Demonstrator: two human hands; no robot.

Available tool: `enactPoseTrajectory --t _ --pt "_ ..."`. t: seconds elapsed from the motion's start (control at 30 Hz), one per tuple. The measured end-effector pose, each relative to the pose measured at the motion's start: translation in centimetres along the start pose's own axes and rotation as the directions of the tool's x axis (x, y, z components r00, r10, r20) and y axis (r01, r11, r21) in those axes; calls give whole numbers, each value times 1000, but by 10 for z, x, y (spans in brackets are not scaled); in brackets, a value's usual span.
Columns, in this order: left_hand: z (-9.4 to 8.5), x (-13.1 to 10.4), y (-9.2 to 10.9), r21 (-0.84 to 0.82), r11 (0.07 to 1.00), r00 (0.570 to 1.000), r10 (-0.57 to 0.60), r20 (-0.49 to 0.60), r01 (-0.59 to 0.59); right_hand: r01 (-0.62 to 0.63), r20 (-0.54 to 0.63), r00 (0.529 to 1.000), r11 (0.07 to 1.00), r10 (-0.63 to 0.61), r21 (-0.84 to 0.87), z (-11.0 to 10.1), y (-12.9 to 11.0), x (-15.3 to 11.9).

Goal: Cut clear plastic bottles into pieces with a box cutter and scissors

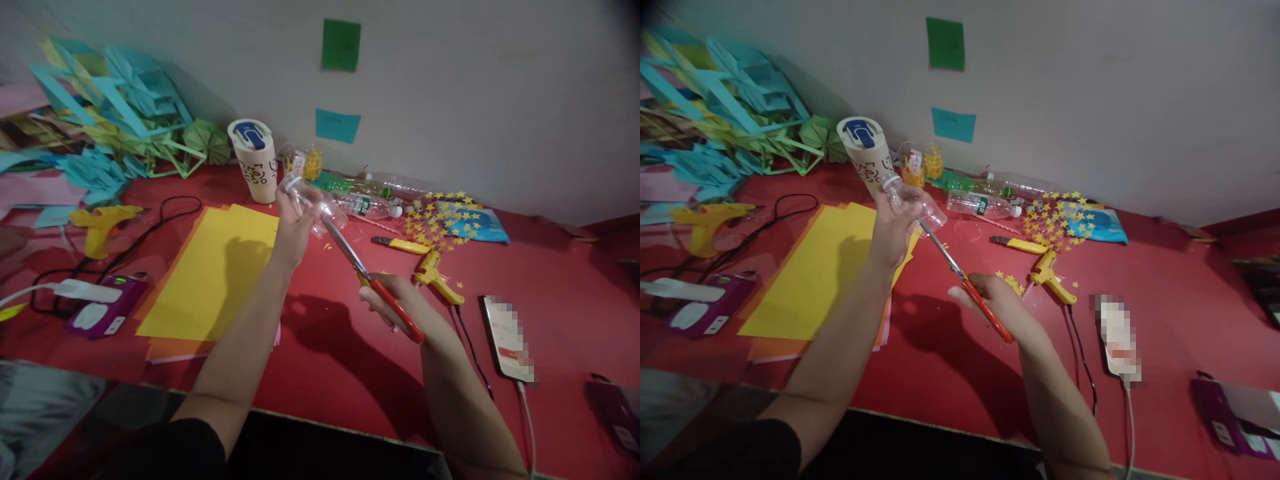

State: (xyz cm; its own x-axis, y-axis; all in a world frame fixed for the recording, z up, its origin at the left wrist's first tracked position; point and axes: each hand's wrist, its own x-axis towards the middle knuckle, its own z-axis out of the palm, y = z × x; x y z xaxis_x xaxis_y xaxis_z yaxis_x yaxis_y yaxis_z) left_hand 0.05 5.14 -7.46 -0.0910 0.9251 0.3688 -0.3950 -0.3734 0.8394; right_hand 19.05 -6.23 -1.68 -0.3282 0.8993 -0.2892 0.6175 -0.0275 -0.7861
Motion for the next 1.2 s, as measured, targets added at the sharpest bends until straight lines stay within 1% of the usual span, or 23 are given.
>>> enactPoseTrajectory --t 0.1,0.23,0.4,0.6,0.7,0.87,1.03,1.2 --pt "3 -2 -2 12 1000 1000 1 21 -1 -1 -29 1000 1000 1 -8 2 -1 0" --pt "5 -2 -2 19 1000 1000 8 12 -8 -24 -56 998 1000 25 11 5 1 1" --pt "3 0 -4 -8 999 999 47 11 -47 -39 -48 998 999 40 30 6 3 3" --pt "3 0 -3 23 999 1000 22 0 -22 -33 -59 998 999 35 36 6 1 1" --pt "2 -1 -2 14 1000 999 27 19 -28 -15 -54 998 999 18 50 4 1 1" --pt "5 -3 -3 48 997 996 55 74 -58 19 -75 997 999 -16 38 4 3 0" --pt "9 -5 -6 41 993 992 109 68 -112 -11 -84 996 998 17 62 6 -1 -1" --pt "8 -5 -9 36 992 991 118 67 -121 -63 -53 996 995 68 81 7 -5 -2"
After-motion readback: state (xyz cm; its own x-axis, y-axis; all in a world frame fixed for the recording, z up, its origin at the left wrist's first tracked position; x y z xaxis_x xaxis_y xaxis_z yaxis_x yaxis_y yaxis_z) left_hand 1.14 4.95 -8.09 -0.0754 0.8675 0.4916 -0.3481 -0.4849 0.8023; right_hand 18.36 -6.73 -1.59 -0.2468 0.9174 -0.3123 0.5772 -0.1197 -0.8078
